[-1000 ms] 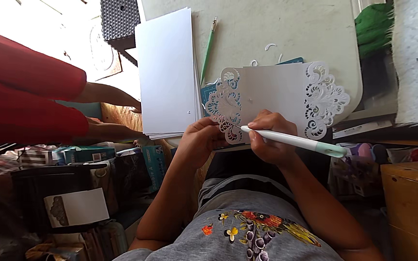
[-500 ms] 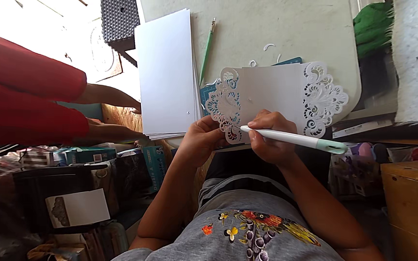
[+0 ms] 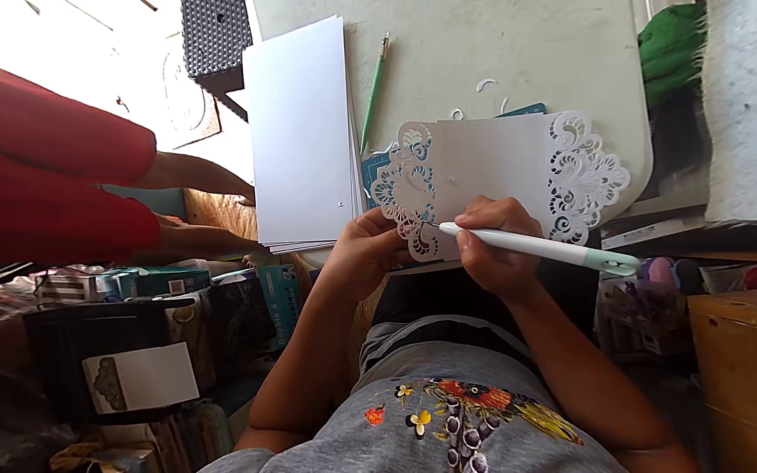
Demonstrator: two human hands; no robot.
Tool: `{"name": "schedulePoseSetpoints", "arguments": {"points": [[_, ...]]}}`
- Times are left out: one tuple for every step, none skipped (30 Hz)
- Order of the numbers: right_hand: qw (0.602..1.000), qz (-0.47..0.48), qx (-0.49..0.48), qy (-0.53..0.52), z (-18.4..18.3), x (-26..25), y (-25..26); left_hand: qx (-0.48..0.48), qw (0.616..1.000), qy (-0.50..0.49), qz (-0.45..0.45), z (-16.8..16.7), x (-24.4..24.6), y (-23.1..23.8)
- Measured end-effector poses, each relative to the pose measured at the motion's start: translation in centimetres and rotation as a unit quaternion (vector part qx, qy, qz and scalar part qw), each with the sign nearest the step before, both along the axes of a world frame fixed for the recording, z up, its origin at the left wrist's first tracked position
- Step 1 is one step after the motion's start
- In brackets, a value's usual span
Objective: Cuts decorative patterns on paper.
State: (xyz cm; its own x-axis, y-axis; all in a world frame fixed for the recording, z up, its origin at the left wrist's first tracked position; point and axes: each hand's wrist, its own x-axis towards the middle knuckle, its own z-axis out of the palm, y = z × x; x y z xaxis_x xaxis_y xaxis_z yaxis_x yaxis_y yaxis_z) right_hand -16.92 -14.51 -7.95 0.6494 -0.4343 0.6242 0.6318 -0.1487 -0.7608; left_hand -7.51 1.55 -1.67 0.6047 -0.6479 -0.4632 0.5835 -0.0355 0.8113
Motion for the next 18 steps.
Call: {"name": "schedulePoseSetpoints", "arguments": {"points": [[1.0,0.0,0.0,-0.001,-0.02,0.01,-0.01,0.0,1.0,0.0,0.0,0.02,-0.01,-0.02],[1.0,-0.001,-0.002,-0.001,-0.04,0.02,0.0,0.0,1.0,0.001,0.0,0.04,-0.01,-0.02],[1.0,0.0,-0.003,-0.001,-0.05,0.02,0.01,-0.001,1.0,0.003,0.0,0.03,-0.01,-0.01],[1.0,0.001,-0.006,0.001,-0.06,-0.01,0.01,-0.002,1.0,0.004,0.0,0.01,0.0,0.03],[1.0,0.002,-0.009,0.002,-0.08,-0.01,0.04,-0.003,1.0,0.005,0.0,-0.01,0.0,0.07],[1.0,0.001,-0.012,0.002,-0.08,0.0,0.06,-0.003,1.0,0.004,-0.002,-0.02,0.01,0.11],[1.0,0.003,-0.014,0.002,-0.1,0.02,0.07,-0.004,1.0,0.003,-0.003,-0.03,0.02,0.18],[1.0,0.006,-0.017,0.002,-0.12,0.04,0.06,-0.007,1.0,0.003,-0.005,-0.07,0.02,0.27],[1.0,0.009,-0.018,0.001,-0.14,0.07,0.04,-0.01,1.0,0.004,-0.006,-0.12,0.03,0.34],[1.0,0.012,-0.018,0.0,-0.16,0.08,0.04,-0.013,1.0,0.004,-0.007,-0.15,0.03,0.39],[1.0,0.015,-0.018,0.0,-0.18,0.09,0.04,-0.014,1.0,0.004,-0.007,-0.14,0.02,0.41],[1.0,0.018,-0.018,0.001,-0.2,0.1,0.03,-0.017,1.0,0.005,-0.006,-0.15,0.01,0.43],[1.0,0.019,-0.018,0.002,-0.2,0.09,0.02,-0.019,1.0,0.006,-0.005,-0.15,0.0,0.44],[1.0,0.02,-0.017,0.003,-0.18,0.08,0.02,-0.021,1.0,0.006,-0.004,-0.15,-0.02,0.44],[1.0,0.02,-0.017,0.004,-0.16,0.05,0.02,-0.021,1.0,0.005,-0.005,-0.15,-0.04,0.44],[1.0,0.021,-0.017,0.005,-0.14,0.04,0.02,-0.022,1.0,0.005,-0.006,-0.17,-0.04,0.46],[1.0,0.022,-0.016,0.007,-0.13,0.03,0.03,-0.022,1.0,0.004,-0.005,-0.2,-0.04,0.48],[1.0,0.022,-0.015,0.008,-0.1,0.03,0.02,-0.023,1.0,0.0,-0.004,-0.24,-0.05,0.5]]}}
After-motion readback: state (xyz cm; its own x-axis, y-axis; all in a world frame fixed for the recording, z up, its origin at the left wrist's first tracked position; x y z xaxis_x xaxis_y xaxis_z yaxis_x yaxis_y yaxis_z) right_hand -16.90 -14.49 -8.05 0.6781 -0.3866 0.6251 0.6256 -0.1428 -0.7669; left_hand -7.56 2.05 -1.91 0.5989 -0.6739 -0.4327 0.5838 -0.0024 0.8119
